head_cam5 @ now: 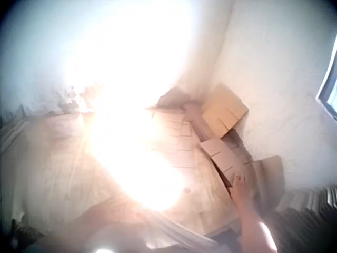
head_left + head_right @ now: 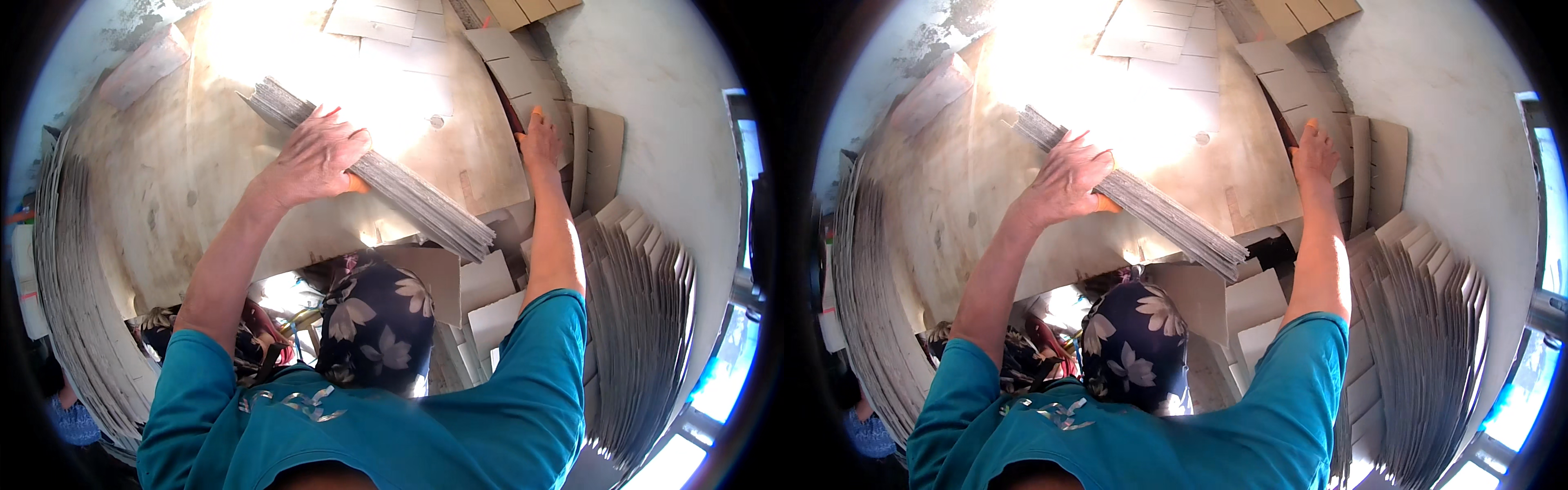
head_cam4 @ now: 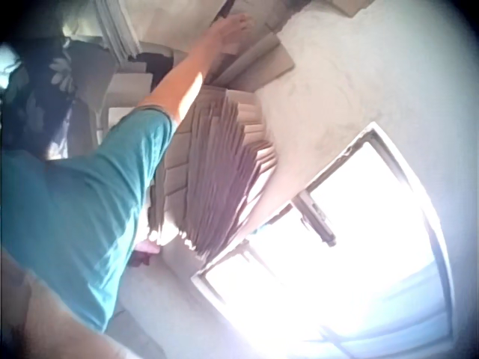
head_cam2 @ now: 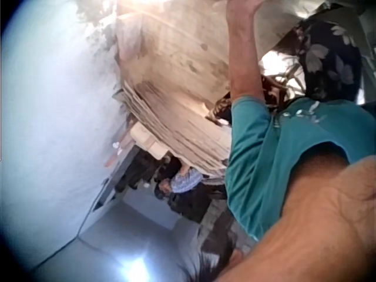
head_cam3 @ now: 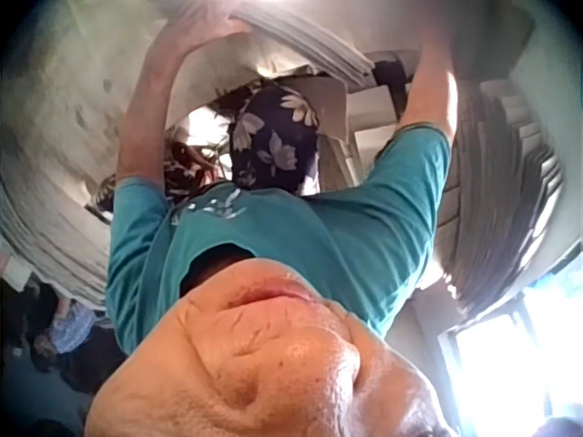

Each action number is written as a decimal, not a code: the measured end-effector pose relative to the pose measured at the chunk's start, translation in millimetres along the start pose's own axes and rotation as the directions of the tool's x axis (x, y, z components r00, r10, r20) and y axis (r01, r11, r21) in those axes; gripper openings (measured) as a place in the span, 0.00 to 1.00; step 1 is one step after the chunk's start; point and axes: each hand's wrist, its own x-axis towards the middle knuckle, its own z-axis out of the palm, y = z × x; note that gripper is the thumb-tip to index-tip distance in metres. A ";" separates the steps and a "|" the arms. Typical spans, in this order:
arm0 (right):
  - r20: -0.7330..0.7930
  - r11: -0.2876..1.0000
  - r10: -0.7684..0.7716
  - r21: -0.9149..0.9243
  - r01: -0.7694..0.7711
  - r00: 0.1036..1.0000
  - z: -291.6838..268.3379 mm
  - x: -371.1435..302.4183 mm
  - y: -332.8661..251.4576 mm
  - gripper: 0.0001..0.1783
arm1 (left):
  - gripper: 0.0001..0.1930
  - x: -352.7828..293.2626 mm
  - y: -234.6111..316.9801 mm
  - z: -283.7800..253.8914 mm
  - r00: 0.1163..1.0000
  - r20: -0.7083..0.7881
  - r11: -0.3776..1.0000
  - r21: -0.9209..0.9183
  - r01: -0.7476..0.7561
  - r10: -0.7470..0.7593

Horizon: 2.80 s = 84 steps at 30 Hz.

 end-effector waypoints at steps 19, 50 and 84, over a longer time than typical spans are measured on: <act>-0.524 0.875 -0.210 0.276 0.398 0.825 -143.7 -55.5 -43.3 0.05 | 0.18 -3.5 8.3 -6.8 0.987 -0.152 0.997 -0.047 -0.054 0.046; 0.442 0.822 -0.264 0.569 -0.041 0.857 -72.9 -96.8 -54.3 0.48 | 0.12 -22.8 6.6 -8.2 0.997 0.008 0.990 -0.121 -0.075 0.077; 0.208 0.236 -0.673 0.970 -0.061 0.709 -171.1 -153.4 -109.5 0.27 | 0.35 -44.3 20.0 -23.6 0.998 0.052 0.996 -0.090 0.023 -0.018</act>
